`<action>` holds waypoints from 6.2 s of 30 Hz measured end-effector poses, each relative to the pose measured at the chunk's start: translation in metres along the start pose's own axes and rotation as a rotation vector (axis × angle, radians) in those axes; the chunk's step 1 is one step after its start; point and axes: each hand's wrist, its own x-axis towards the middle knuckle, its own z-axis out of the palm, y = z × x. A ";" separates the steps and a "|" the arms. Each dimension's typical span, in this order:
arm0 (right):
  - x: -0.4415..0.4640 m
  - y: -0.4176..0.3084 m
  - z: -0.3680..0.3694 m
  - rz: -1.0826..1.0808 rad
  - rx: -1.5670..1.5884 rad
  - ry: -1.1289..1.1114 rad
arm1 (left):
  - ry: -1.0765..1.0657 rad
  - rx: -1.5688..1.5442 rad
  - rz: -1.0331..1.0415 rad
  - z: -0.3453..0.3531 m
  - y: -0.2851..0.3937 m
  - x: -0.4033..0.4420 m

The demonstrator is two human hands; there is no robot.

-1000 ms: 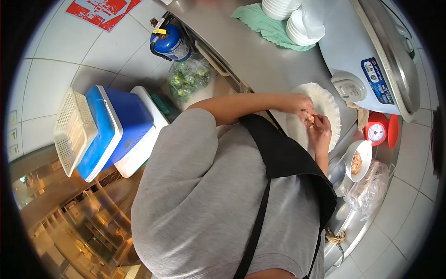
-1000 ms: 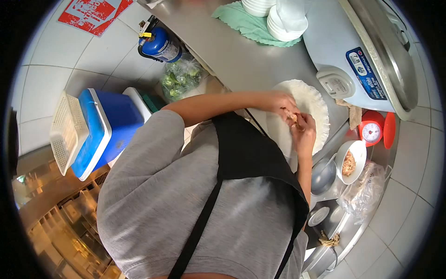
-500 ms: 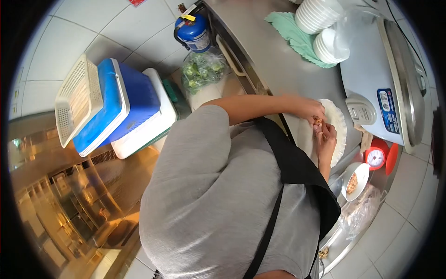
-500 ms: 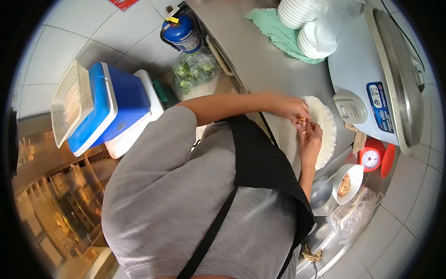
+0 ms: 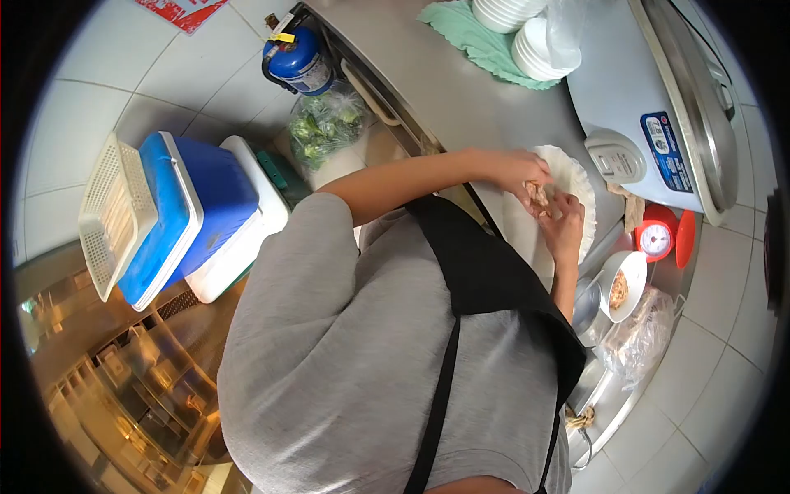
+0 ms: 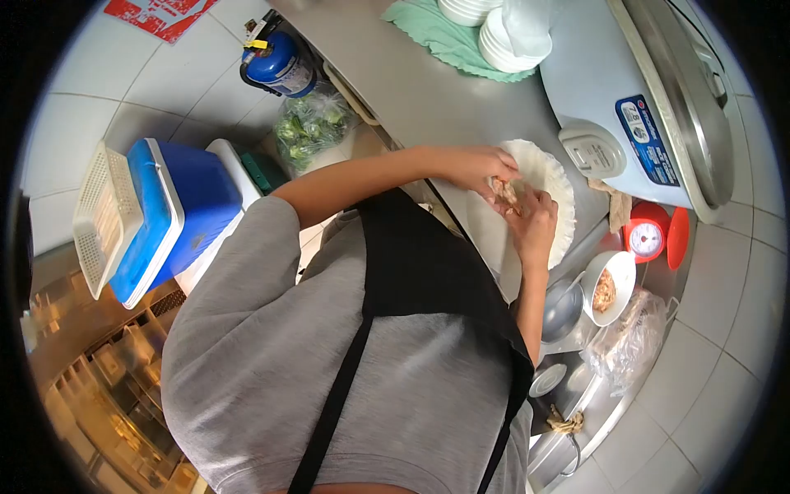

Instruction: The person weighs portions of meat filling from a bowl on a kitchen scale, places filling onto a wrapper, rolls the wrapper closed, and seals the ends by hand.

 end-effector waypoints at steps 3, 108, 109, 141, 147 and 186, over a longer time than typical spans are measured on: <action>-0.010 0.015 0.007 0.042 0.107 0.000 | -0.160 0.084 0.054 0.006 -0.012 0.012; -0.095 0.049 -0.026 0.283 0.343 0.199 | -0.167 0.310 0.065 0.029 0.026 0.037; -0.096 0.049 -0.023 0.289 0.351 0.195 | -0.178 0.317 0.071 0.034 0.025 0.041; -0.099 0.027 -0.012 0.802 0.562 0.497 | -0.090 0.115 0.085 0.090 0.040 0.071; -0.101 0.031 -0.019 0.918 0.590 0.436 | -0.110 0.168 0.083 0.099 0.050 0.075; -0.047 0.030 -0.005 0.363 0.063 0.237 | -0.162 0.272 0.117 0.036 0.021 0.045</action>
